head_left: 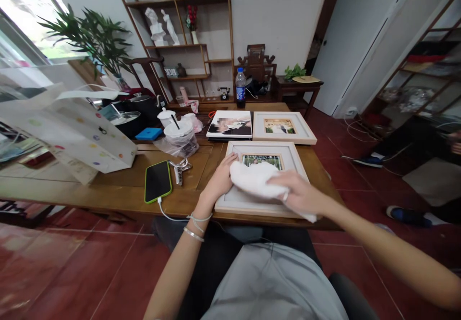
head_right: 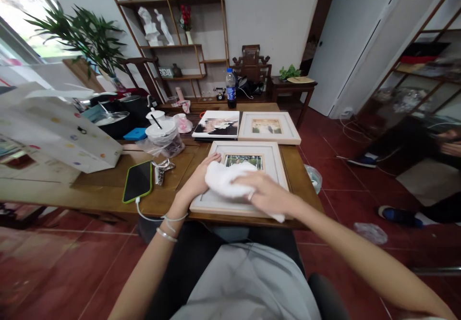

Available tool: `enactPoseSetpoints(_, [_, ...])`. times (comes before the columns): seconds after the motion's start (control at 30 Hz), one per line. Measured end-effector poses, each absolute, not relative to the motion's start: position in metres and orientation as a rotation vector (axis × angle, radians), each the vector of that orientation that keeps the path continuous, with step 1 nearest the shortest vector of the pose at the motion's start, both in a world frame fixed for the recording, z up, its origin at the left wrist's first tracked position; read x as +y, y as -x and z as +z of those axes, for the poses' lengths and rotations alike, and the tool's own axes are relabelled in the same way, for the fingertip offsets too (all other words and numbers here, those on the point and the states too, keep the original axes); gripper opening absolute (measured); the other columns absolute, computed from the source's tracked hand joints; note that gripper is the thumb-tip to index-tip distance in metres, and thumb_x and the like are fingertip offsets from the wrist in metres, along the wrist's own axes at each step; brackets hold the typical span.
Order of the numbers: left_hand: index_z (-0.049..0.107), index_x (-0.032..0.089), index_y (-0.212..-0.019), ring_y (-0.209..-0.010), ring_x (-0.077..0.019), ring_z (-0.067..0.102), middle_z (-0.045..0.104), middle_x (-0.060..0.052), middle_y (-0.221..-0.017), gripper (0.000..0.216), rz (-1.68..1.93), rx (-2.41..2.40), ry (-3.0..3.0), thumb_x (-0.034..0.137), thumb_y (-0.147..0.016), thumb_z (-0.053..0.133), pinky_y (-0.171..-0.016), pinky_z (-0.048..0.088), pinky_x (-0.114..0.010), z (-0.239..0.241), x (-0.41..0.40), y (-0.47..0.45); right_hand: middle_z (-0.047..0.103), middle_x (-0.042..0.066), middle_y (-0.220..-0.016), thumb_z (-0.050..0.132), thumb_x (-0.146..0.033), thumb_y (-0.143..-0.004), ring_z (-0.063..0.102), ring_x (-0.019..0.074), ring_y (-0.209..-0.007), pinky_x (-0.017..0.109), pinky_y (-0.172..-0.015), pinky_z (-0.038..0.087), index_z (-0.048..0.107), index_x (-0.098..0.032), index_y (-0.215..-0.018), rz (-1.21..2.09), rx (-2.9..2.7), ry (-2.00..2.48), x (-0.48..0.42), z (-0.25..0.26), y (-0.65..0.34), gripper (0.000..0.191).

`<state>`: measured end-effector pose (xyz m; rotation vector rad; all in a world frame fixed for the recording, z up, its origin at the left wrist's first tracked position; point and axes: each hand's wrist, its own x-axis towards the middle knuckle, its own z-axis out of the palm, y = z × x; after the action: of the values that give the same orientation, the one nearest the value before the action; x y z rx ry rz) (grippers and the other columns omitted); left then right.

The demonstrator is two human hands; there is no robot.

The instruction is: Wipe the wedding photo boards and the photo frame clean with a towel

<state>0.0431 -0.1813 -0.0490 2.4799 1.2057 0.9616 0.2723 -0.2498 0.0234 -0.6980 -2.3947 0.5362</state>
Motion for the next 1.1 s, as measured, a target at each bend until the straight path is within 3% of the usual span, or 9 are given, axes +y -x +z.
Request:
enactPoseSetpoints(0.07, [0.05, 0.012, -0.123, -0.13, -0.0229, 0.035, 0.048, -0.013, -0.133, 0.039, 0.967, 1.242, -2.471, 0.015, -0.086, 0.04, -0.108, 0.029, -0.044, -0.048, -0.182, -0.045, 0.066, 0.005, -0.092, 0.049, -0.022, -0.079, 0.062, 0.0217, -0.08, 0.037, -0.072, 0.05, 0.062, -0.018, -0.092, 0.498, -2.073, 0.894, -0.231, 0.037, -0.29, 0.018])
enactPoseSetpoints(0.17, [0.049, 0.007, -0.123, -0.129, -0.0227, 0.035, 0.047, -0.015, -0.133, 0.039, 0.924, 1.312, -2.466, 0.017, -0.088, 0.035, -0.109, 0.028, -0.042, -0.047, -0.182, -0.047, 0.062, 0.009, -0.106, 0.065, -0.034, -0.071, 0.06, 0.0261, -0.089, 0.041, -0.072, 0.05, 0.054, -0.018, -0.109, 0.228, -1.821, 1.051, -0.2, 0.053, -0.311, 0.043])
enactPoseSetpoints(0.27, [0.047, 0.005, -0.125, -0.13, -0.0226, 0.034, 0.046, -0.016, -0.133, 0.041, 0.902, 1.328, -2.463, 0.018, -0.089, 0.035, -0.109, 0.028, -0.042, -0.047, -0.182, -0.047, 0.056, 0.012, -0.117, 0.062, -0.024, -0.073, 0.054, 0.03, -0.102, 0.046, -0.081, 0.046, 0.047, -0.017, -0.12, -0.173, -1.911, 1.13, -0.172, 0.056, -0.317, 0.05])
enactPoseSetpoints(0.33, [0.047, 0.006, -0.125, -0.13, -0.0225, 0.034, 0.046, -0.016, -0.133, 0.041, 0.91, 1.325, -2.458, 0.019, -0.089, 0.035, -0.109, 0.028, -0.043, -0.048, -0.182, -0.046, 0.051, 0.013, -0.125, 0.049, -0.009, -0.076, 0.049, 0.0302, -0.111, 0.046, -0.086, 0.043, 0.049, -0.018, -0.119, -0.398, -2.132, 1.154, -0.159, 0.048, -0.312, 0.044])
enactPoseSetpoints(0.43, [0.048, 0.008, -0.125, -0.13, -0.0223, 0.034, 0.047, -0.014, -0.134, 0.04, 0.919, 1.322, -2.448, 0.019, -0.089, 0.035, -0.109, 0.028, -0.044, -0.049, -0.181, -0.046, 0.039, 0.009, -0.139, 0.037, 0.006, -0.071, 0.038, 0.0278, -0.124, 0.044, -0.089, 0.04, 0.052, -0.021, -0.117, -0.556, -2.532, 1.082, -0.146, 0.025, -0.294, 0.055])
enactPoseSetpoints(0.63, [0.048, 0.007, -0.125, -0.13, -0.0224, 0.034, 0.047, -0.014, -0.133, 0.04, 0.913, 1.323, -2.457, 0.019, -0.089, 0.035, -0.109, 0.028, -0.043, -0.05, -0.18, -0.046, 0.033, 0.01, -0.142, 0.04, 0.008, -0.068, 0.022, 0.0319, -0.132, 0.055, -0.098, 0.025, 0.051, -0.021, -0.121, -0.495, -2.892, 0.97, -0.151, -0.006, -0.269, 0.061])
enactPoseSetpoints(0.87, [0.049, 0.011, -0.125, -0.131, -0.0211, 0.033, 0.048, -0.012, -0.133, 0.04, 0.933, 1.284, -2.471, 0.016, -0.088, 0.034, -0.109, 0.028, -0.044, -0.047, -0.181, -0.048, 0.042, 0.016, -0.136, 0.042, -0.002, -0.072, 0.034, 0.0347, -0.124, 0.05, -0.09, 0.036, 0.054, -0.017, -0.117, -0.216, -2.959, 0.949, -0.231, 0.009, -0.261, 0.049])
enactPoseSetpoints(1.1, [0.048, 0.007, -0.125, -0.131, -0.0212, 0.032, 0.045, -0.014, -0.135, 0.042, 0.875, 1.328, -2.437, 0.014, -0.086, 0.037, -0.11, 0.026, -0.041, -0.044, -0.184, -0.047, 0.038, 0.009, -0.14, 0.044, 0.0, -0.066, 0.032, 0.0331, -0.127, 0.05, -0.097, 0.034, 0.053, -0.022, -0.118, -0.016, -2.962, 0.886, -0.292, 0.012, -0.265, 0.057])
